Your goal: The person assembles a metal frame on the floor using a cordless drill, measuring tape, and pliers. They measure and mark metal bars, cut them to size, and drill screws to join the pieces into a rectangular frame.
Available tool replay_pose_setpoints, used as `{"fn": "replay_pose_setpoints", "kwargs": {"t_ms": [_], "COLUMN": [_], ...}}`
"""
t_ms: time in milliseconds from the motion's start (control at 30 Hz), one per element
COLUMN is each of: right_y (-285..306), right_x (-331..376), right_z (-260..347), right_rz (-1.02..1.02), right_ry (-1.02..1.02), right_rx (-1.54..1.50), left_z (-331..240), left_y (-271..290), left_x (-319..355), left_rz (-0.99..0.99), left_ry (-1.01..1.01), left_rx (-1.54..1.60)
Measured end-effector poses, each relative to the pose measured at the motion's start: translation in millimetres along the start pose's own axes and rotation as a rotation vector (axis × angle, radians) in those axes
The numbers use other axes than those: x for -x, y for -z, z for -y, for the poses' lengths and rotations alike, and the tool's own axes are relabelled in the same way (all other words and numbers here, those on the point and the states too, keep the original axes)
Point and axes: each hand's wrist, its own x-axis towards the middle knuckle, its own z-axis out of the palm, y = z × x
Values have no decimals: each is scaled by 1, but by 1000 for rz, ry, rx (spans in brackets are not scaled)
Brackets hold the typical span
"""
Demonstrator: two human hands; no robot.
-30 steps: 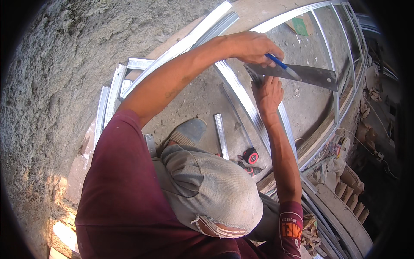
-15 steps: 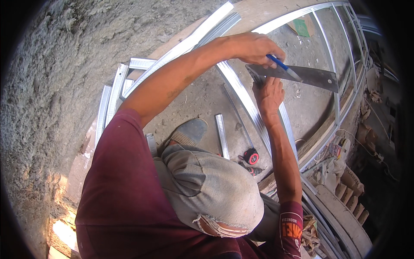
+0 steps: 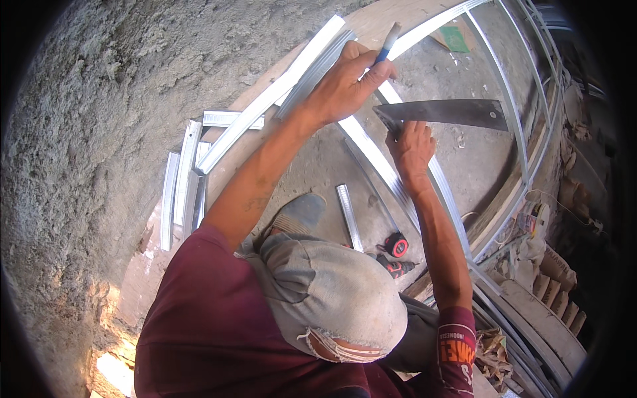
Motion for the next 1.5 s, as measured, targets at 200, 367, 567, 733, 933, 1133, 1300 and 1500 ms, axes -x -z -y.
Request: {"fn": "replay_pose_setpoints", "kwargs": {"t_ms": [200,367,567,733,933,1133,1300,1500], "right_y": [1,-5,-7,-4,-3,-3,3,0], "right_x": [-2,0,-1,0,0,0,0,-1], "right_z": [0,-4,-6,-2,-3,-3,0,-3], "right_rz": [37,40,49,49,53,24,21,20], "right_ry": [-13,-9,-18,-36,-28,-23,-20,-16], "right_rx": [-9,0,-8,-10,-3,-6,-34,-25], "left_z": [-12,-16,-25,-26,-15,-9,-5,1], "left_y": [-5,-24,-41,-44,-53,-56,-57,-57], "left_x": [22,35,34,27,27,30,33,32], "left_rz": [93,-27,-214,-182,-221,-225,-232,-252], "left_ry": [179,429,567,666,612,619,628,638], "left_rx": [87,-50,51,55,31,49,105,329]}}
